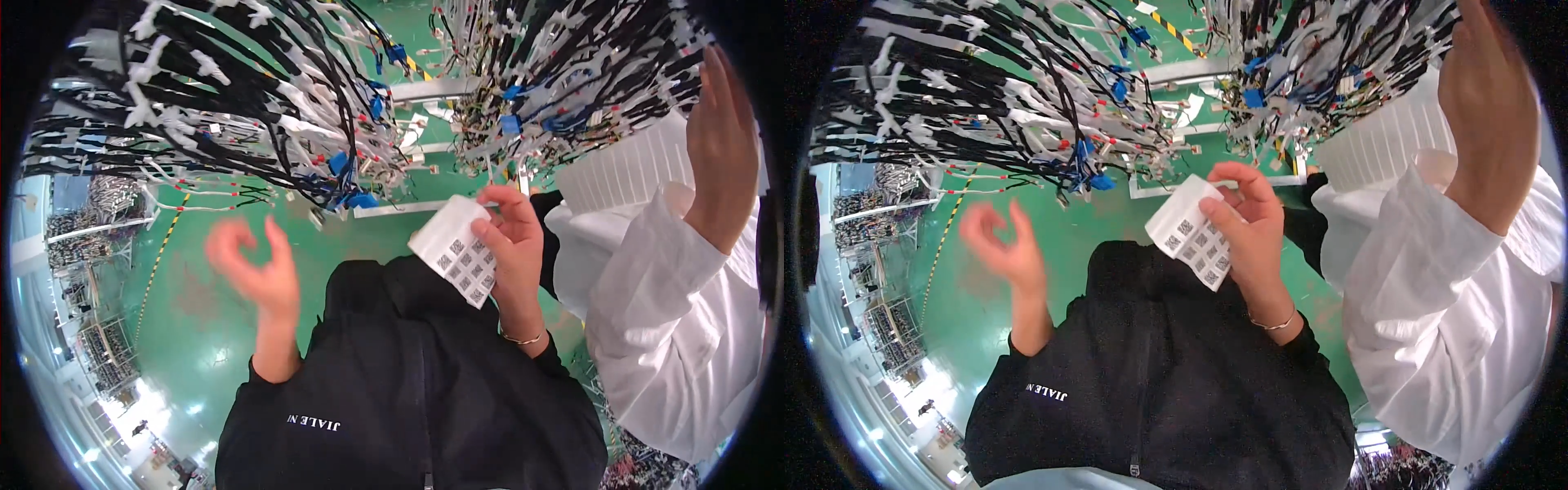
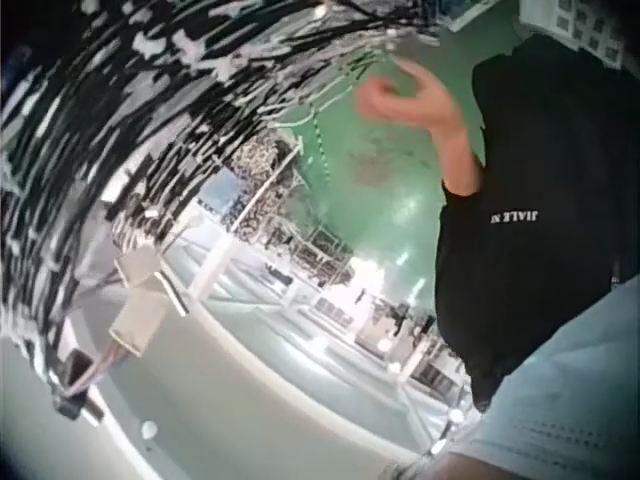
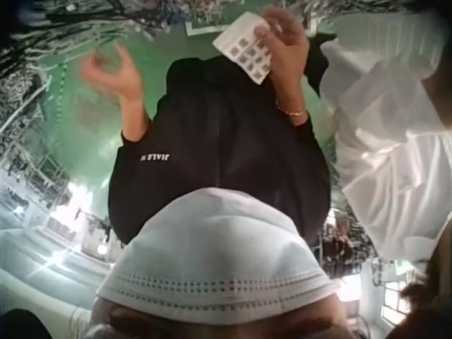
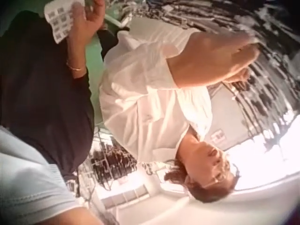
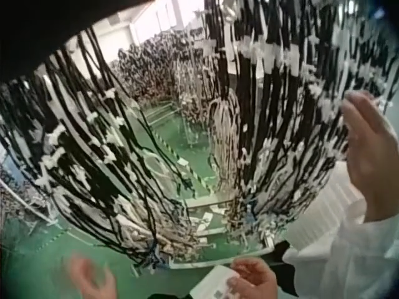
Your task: Applying labels to electrical cables on a rack.
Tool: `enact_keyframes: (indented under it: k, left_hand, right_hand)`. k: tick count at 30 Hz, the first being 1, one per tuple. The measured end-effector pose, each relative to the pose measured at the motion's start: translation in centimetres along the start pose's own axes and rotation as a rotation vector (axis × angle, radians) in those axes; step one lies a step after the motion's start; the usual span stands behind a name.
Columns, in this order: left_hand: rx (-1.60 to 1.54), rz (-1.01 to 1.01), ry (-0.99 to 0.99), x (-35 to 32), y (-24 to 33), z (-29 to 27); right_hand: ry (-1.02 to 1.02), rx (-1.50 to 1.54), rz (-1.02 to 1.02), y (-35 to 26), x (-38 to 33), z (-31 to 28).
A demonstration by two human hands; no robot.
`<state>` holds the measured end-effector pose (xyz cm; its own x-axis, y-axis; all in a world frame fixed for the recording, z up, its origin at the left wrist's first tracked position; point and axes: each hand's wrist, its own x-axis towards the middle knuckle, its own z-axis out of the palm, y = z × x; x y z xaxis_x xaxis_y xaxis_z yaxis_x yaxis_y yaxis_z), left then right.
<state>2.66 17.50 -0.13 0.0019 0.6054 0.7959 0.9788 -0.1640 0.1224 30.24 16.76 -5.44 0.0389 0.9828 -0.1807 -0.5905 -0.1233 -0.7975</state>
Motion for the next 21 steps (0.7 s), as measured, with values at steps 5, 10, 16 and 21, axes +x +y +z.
enact_keyframes:
  k: [5,10,16,21]
  left_hand:
    - [-0.887,-0.335,-1.003,-1.5,7.6,0.1]
    - [-1.205,-0.768,-0.960,-1.0,10.4,3.0]
    - [-1.106,-0.679,-0.752,-0.3,11.6,3.8]
    - [-0.772,0.152,-0.504,-0.2,12.0,4.5]
  right_hand:
    - [0.115,-0.052,-0.167,0.4,-0.7,0.5]
    - [0.194,0.000,-0.208,-0.4,-1.4,0.3]
    - [0.163,-0.091,0.007,-1.0,-2.1,-0.6]
    - [0.144,-0.203,-0.081,-0.8,-2.2,-0.8]
